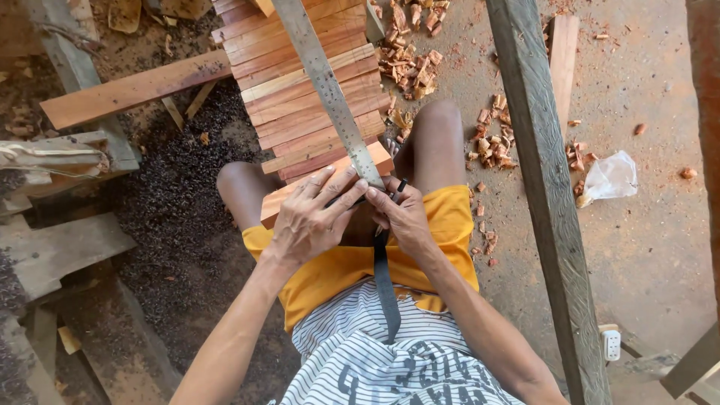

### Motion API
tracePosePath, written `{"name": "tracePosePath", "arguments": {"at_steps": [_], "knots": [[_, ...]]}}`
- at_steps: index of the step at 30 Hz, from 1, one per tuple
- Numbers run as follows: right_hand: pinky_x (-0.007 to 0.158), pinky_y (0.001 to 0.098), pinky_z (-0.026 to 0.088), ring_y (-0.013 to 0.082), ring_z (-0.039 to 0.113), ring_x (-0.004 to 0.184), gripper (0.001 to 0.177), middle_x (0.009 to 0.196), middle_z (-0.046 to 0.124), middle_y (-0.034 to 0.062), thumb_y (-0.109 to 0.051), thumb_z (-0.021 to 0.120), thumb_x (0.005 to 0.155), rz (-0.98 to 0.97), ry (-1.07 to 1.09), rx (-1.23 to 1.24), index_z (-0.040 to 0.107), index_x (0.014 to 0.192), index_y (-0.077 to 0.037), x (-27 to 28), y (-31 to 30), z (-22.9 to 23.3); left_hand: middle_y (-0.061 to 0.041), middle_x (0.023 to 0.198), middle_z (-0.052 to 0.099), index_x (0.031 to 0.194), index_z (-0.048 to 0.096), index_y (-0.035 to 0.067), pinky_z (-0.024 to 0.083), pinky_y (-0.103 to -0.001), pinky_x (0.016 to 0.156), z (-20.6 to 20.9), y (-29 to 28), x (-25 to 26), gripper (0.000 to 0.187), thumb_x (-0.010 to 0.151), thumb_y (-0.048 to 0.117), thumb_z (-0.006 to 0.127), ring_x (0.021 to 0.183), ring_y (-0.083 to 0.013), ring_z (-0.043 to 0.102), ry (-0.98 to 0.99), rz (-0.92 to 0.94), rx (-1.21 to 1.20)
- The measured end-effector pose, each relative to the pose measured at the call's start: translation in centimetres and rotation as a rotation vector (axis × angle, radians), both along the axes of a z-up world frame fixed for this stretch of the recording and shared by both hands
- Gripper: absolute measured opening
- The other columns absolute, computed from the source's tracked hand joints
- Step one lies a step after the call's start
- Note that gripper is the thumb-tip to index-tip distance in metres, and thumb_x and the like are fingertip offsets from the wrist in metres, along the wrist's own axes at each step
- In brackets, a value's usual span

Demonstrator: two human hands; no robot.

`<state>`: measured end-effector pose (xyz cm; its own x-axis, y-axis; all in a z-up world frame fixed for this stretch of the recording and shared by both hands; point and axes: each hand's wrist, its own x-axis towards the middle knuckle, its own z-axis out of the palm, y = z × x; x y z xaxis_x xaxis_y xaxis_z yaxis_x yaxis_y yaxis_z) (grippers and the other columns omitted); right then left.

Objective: Marking and measuring wooden slats using a square and a pen.

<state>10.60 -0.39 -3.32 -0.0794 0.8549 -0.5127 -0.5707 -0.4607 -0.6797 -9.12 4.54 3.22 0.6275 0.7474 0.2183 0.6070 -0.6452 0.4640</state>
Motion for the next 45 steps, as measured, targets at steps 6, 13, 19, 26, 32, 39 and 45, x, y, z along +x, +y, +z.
{"name": "tracePosePath", "arguments": {"at_steps": [6,13,19,26,32,39,45], "knots": [[0.047,0.0193,0.032,0.0002,0.038,0.057,0.019,0.074,0.053,-0.0089,-0.017,0.07,0.101,0.023,-0.011,0.044,0.071,0.114,-0.003,0.4,-0.4,-0.9,-0.007,0.146,0.061,0.138,0.066,0.018,0.05,-0.048,0.106,-0.1,-0.2,0.2,0.05,0.089,0.019,0.076,0.126,-0.0366,0.061,0.025,0.001,0.019],[0.047,0.0205,0.034,0.002,0.04,0.056,0.021,0.071,0.053,-0.0072,-0.017,0.069,0.101,0.034,-0.028,0.071,0.071,0.116,-0.002,0.6,-0.4,-0.9,-0.006,0.146,0.061,0.137,0.067,0.02,0.05,-0.048,0.107,-0.6,-0.4,0.2,0.048,0.09,0.021,0.077,0.128,-0.0361,0.062,0.035,0.009,0.018],[0.047,0.02,0.034,0.002,0.041,0.055,0.022,0.071,0.054,-0.0072,-0.019,0.07,0.101,0.048,-0.051,0.069,0.071,0.116,-0.002,0.6,-0.3,-0.8,-0.005,0.145,0.061,0.136,0.069,0.019,0.051,-0.047,0.108,-0.3,-0.5,0.4,0.049,0.088,0.02,0.079,0.128,-0.0353,0.062,0.038,0.019,0.017],[0.047,0.02,0.033,0.0026,0.045,0.054,0.023,0.074,0.057,-0.0069,-0.02,0.069,0.101,0.072,-0.102,0.087,0.071,0.115,-0.002,0.6,-0.3,-0.4,-0.005,0.144,0.062,0.135,0.069,0.019,0.051,-0.047,0.108,-0.3,-0.6,0.4,0.049,0.088,0.02,0.08,0.127,-0.0354,0.062,0.041,0.021,0.024],[0.047,0.0195,0.032,0.0016,0.044,0.055,0.022,0.074,0.057,-0.0071,-0.018,0.069,0.101,0.043,-0.075,0.072,0.072,0.115,-0.001,0.6,-0.5,-0.8,-0.005,0.143,0.064,0.134,0.07,0.02,0.051,-0.047,0.108,-0.6,-0.7,0.5,0.047,0.088,0.02,0.08,0.126,-0.0361,0.062,0.055,0.025,0.045],[0.063,0.0215,0.045,0.0069,0.058,0.071,0.027,0.082,0.067,0.0018,-0.018,0.049,0.112,-0.13,-0.765,0.36,0.073,0.114,-0.004,4.9,-0.5,3.8,-0.006,0.139,0.066,0.131,0.072,0.019,0.052,-0.047,0.106,-0.2,-0.6,0.7,0.043,0.088,0.019,0.079,0.124,-0.0357,0.064,0.05,0.037,0.049],[0.062,0.0252,0.055,0.0122,0.068,0.075,0.021,0.095,0.076,0.0074,-0.011,0.057,0.107,-0.173,-0.877,0.481,0.074,0.118,-0.005,5.7,-0.8,7.3,-0.008,0.139,0.065,0.133,0.07,0.016,0.052,-0.047,0.103,0.2,-0.6,1.0,0.045,0.088,0.018,0.078,0.121,-0.0366,0.063,0.042,0.024,0.089]]}}
